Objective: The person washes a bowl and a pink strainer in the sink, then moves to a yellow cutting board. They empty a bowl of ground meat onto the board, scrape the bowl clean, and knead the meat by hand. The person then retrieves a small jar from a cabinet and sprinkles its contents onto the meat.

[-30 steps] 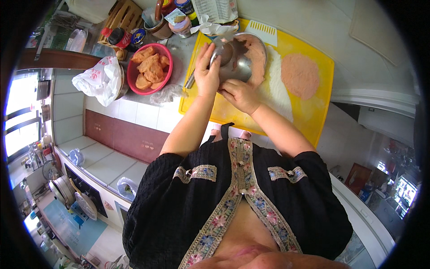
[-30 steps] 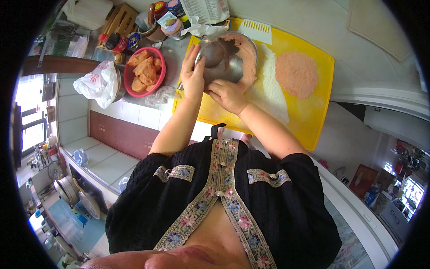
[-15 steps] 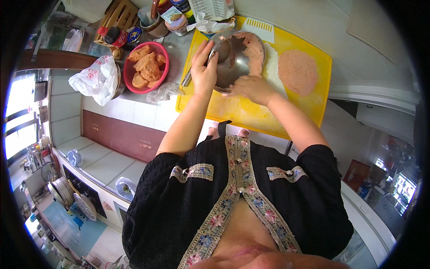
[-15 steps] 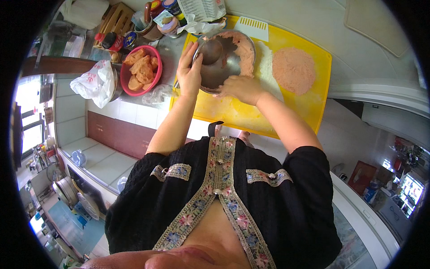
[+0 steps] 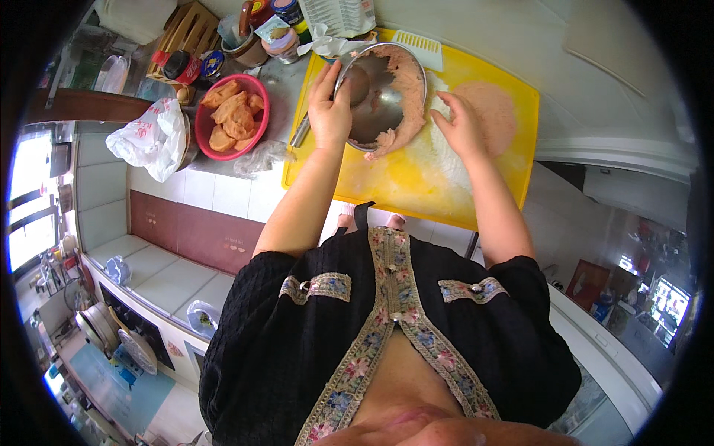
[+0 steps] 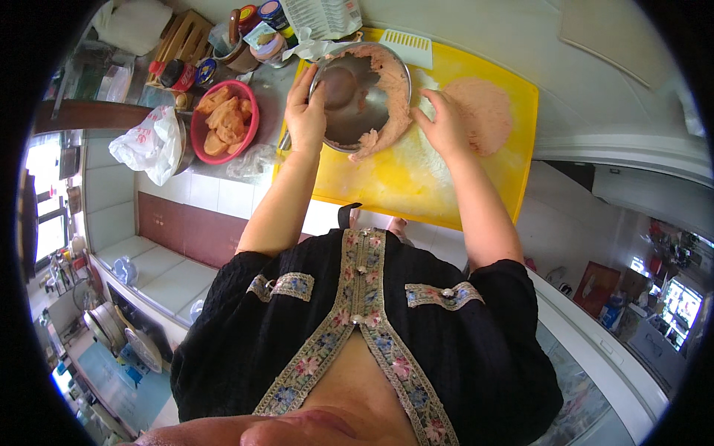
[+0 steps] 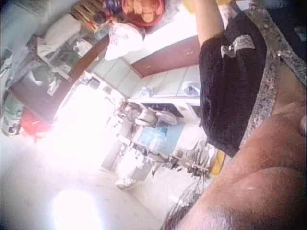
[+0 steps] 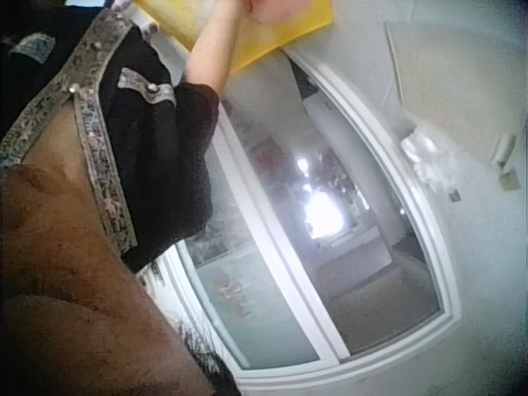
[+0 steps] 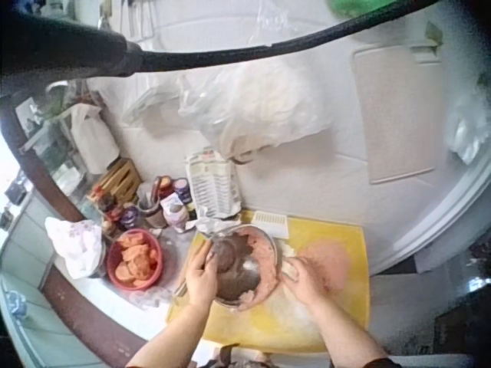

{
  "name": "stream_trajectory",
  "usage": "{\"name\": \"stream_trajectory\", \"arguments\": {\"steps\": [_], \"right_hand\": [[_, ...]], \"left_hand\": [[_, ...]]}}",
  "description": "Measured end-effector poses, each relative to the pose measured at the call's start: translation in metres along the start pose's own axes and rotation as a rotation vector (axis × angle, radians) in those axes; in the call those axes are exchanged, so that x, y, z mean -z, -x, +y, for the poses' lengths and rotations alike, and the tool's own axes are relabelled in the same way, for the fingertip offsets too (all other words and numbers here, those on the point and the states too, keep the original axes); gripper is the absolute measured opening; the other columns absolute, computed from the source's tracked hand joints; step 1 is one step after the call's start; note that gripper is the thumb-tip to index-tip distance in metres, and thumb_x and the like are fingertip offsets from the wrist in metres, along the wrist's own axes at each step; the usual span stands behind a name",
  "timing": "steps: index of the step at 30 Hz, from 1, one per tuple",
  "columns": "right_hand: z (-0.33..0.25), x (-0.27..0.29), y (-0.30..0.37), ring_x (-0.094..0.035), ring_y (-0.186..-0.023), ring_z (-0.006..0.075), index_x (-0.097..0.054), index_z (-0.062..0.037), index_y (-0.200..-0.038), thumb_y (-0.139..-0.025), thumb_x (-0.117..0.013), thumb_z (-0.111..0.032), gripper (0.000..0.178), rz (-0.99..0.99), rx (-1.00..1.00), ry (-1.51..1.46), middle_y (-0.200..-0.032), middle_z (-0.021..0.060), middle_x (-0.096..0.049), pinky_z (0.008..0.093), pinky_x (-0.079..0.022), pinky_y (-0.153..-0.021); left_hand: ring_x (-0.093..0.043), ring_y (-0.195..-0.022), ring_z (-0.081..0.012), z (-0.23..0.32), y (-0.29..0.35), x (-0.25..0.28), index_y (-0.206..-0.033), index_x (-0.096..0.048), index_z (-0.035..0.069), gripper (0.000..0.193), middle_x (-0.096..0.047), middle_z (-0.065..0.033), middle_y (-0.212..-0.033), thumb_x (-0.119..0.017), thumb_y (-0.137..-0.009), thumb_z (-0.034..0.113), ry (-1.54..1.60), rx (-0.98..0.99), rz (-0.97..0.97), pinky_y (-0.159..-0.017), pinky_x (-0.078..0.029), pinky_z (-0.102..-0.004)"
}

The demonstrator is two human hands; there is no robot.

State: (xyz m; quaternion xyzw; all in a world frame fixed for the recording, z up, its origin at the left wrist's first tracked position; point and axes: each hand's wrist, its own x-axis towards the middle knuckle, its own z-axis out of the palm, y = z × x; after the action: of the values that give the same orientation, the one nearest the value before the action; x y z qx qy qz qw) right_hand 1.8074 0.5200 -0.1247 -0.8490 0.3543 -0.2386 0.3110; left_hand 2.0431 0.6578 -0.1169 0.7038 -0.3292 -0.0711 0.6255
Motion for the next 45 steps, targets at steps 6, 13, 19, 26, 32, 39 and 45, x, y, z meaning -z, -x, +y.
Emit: {"name": "stream_trajectory", "arguments": {"steps": [6,13,19,26,32,39,45], "right_hand": [[0.022,0.004,0.008,-0.048,-0.137,0.0319,-0.053,-0.0044,-0.141,-0.097,-0.064,-0.026,0.050,-0.223,0.018,0.634,-0.147,0.0148,-0.053,0.0408,-0.040,-0.113],[0.057,-0.028,0.037,-0.036,-0.146,0.0309,-0.046,-0.0033,-0.146,-0.100,-0.055,-0.026,0.052,-0.364,0.012,0.757,-0.158,0.0129,-0.040,0.0401,-0.033,-0.119],[0.041,-0.007,0.032,-0.056,-0.125,0.0320,-0.067,-0.0015,-0.119,-0.098,-0.055,-0.018,0.030,-0.518,-0.135,0.632,-0.133,0.0144,-0.061,0.0390,-0.047,-0.101],[0.006,0.002,-0.017,-0.064,-0.109,0.0316,-0.070,-0.0032,-0.109,-0.096,-0.057,-0.013,0.021,-0.142,0.024,0.104,-0.112,0.0149,-0.069,0.0382,-0.052,-0.090],[-0.014,-0.014,-0.071,-0.060,-0.115,0.0306,-0.067,-0.0024,-0.115,-0.092,-0.058,-0.009,0.026,-0.078,0.465,0.580,-0.124,0.0111,-0.064,0.0390,-0.053,-0.093],[-0.003,-0.065,-0.054,-0.061,-0.109,0.0337,-0.068,0.0014,-0.109,-0.088,-0.058,-0.012,0.027,-0.196,0.298,0.864,-0.115,0.0171,-0.064,0.0423,-0.051,-0.097],[-0.027,-0.087,-0.046,-0.064,-0.115,0.0358,-0.067,0.0034,-0.118,-0.087,-0.065,-0.020,0.038,-0.610,-0.074,0.711,-0.125,0.0220,-0.066,0.0449,-0.051,-0.099]], "left_hand": [[-0.055,-0.131,-0.0223,-0.008,0.002,0.004,-0.135,-0.064,0.004,0.039,-0.060,-0.0125,-0.141,-0.064,-0.096,0.008,0.063,0.079,0.047,-0.110,-0.040,-0.0315],[-0.055,-0.131,-0.0298,-0.001,0.003,0.004,-0.133,-0.065,0.006,0.039,-0.060,-0.0174,-0.138,-0.065,-0.094,0.009,0.054,0.068,0.036,-0.110,-0.041,-0.0361],[-0.054,-0.131,-0.0220,-0.003,0.004,0.003,-0.135,-0.064,0.005,0.040,-0.059,-0.0120,-0.141,-0.065,-0.096,0.009,0.010,0.073,0.024,-0.111,-0.039,-0.0314],[-0.055,-0.130,-0.0325,-0.004,0.003,-0.002,-0.131,-0.067,0.008,0.039,-0.060,-0.0180,-0.137,-0.066,-0.092,0.008,0.025,0.002,0.041,-0.111,-0.041,-0.0387],[-0.051,-0.131,-0.0349,0.007,0.006,-0.008,-0.133,-0.066,0.010,0.048,-0.057,-0.0182,-0.140,-0.060,-0.087,0.000,-0.038,-0.030,0.014,-0.113,-0.040,-0.0408],[-0.054,-0.131,-0.0334,0.021,0.024,-0.016,-0.128,-0.070,0.009,0.060,-0.060,-0.0157,-0.140,-0.051,-0.075,-0.012,-0.099,-0.148,0.076,-0.114,-0.040,-0.0394],[-0.056,-0.128,-0.0326,0.021,0.030,-0.020,-0.121,-0.073,0.007,0.058,-0.065,-0.0131,-0.133,-0.050,-0.072,-0.014,-0.107,-0.233,0.122,-0.113,-0.040,-0.0405]]}}
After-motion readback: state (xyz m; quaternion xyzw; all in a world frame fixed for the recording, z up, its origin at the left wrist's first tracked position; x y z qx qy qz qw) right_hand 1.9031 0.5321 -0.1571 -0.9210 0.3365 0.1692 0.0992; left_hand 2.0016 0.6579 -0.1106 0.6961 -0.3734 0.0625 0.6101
